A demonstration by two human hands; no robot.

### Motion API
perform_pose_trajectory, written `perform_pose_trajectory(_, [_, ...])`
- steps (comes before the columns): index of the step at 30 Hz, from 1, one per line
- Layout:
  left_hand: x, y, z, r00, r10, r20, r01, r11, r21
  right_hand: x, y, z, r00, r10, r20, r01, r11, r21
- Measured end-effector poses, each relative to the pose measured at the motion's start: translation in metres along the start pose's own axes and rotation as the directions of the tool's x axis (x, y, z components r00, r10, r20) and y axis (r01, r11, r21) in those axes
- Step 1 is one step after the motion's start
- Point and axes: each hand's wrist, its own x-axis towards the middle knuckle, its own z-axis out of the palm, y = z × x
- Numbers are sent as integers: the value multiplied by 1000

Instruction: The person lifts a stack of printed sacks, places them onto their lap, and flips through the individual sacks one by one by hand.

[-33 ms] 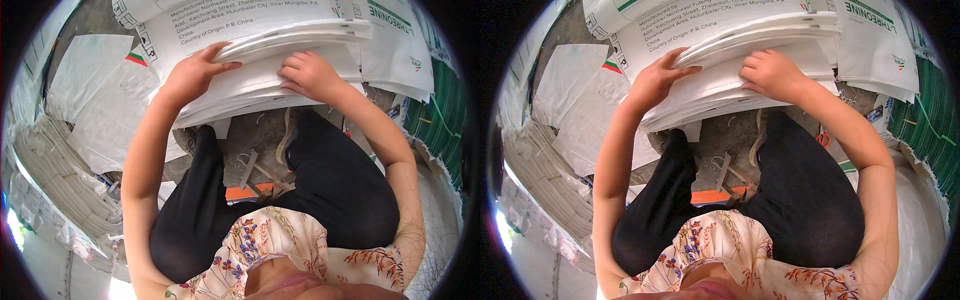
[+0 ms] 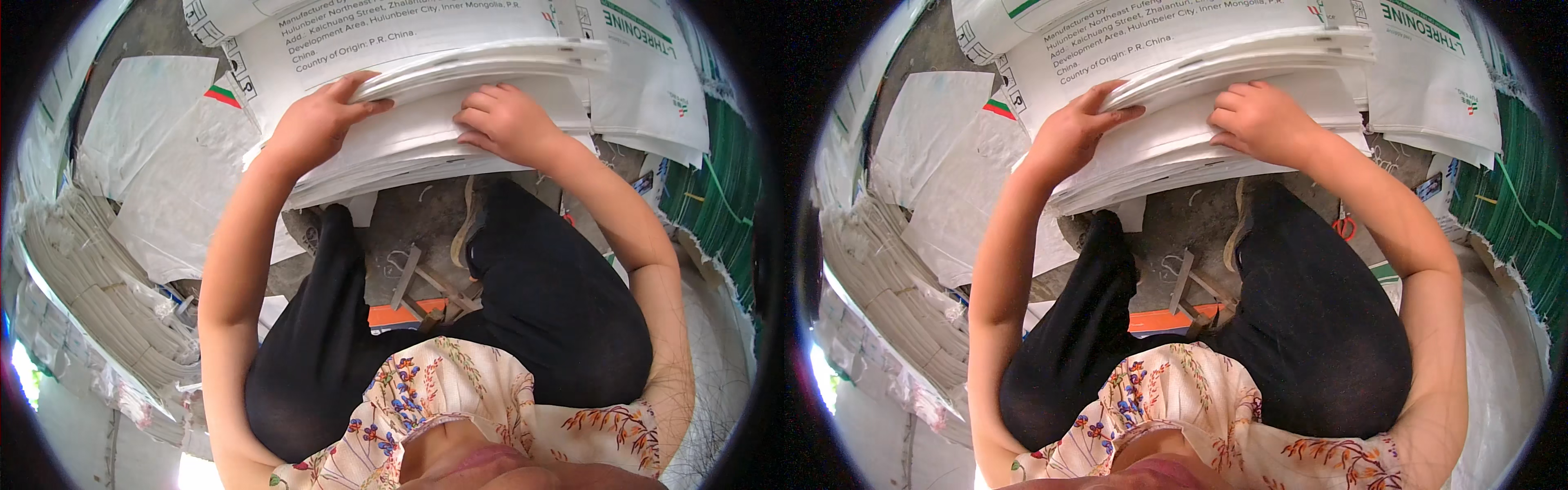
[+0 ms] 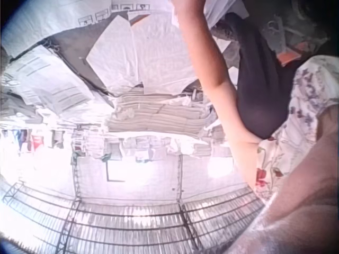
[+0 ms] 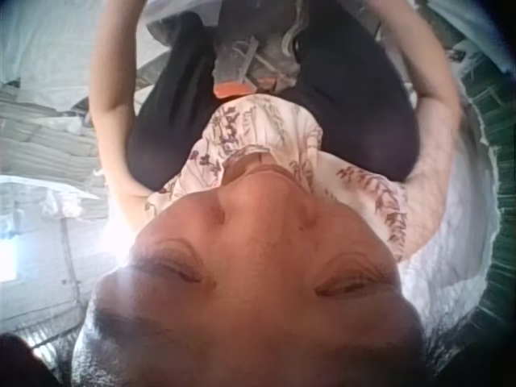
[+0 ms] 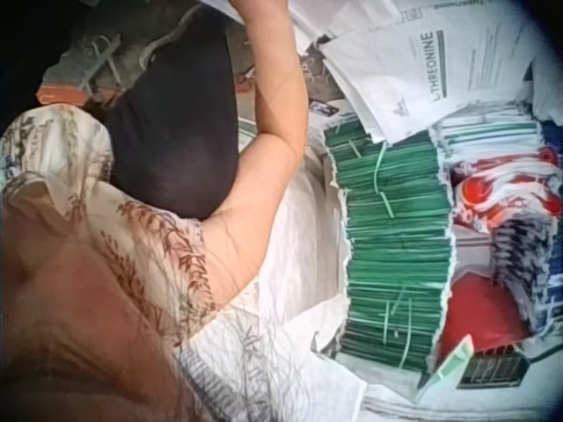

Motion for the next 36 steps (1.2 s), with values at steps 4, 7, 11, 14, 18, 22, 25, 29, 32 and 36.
perform_pose_trajectory(4, [-5, 12, 6, 999, -17, 41, 19, 998, -56, -1, 3, 4, 999, -24, 26, 25, 998, -50])
perform_pose_trajectory(7, [-7, 15, 3, 1000, -12, 28, 13, 999, -36, 1, 1, 4, 1000, -6, 30, 9, 996, -89])
perform_pose_trajectory(11, [-3, 12, -2, 999, -13, 46, 13, 1000, -1, 9, -2, -7, 960, -109, -258, 45, 970, -239])
perform_pose_trajectory(14, [2, 11, -7, 990, -122, 67, 129, 985, -114, 5, -4, -16, 964, -171, -204, 129, 971, -202])
perform_pose_trajectory(18, [3, -2, -1, 1000, -26, -13, 24, 995, -94, -2, -2, 1, 999, 16, 51, -15, 1000, -24])
perform_pose_trajectory(22, [4, -14, 10, 995, -99, -23, 94, 983, -155, -1, 7, 7, 994, 85, -65, -77, 991, 108])
perform_pose_trajectory(25, [2, -21, 12, 990, -136, -29, 130, 980, -147, 2, 7, 2, 996, 66, -67, -59, 992, 107])
perform_pose_trajectory(29, [6, -20, 8, 990, -137, -21, 132, 981, -145, -2, 1, -2, 998, 58, -31, -53, 988, 143])
perform_pose_trajectory(32, [5, -14, 5, 991, -135, 4, 135, 991, 14, -7, -7, 1, 995, 72, -74, -65, 994, 91])
perform_pose_trajectory(36, [18, -4, -34, 991, -117, 62, 115, 993, 41, -13, -14, 6, 991, 100, -91, -99, 995, 12])
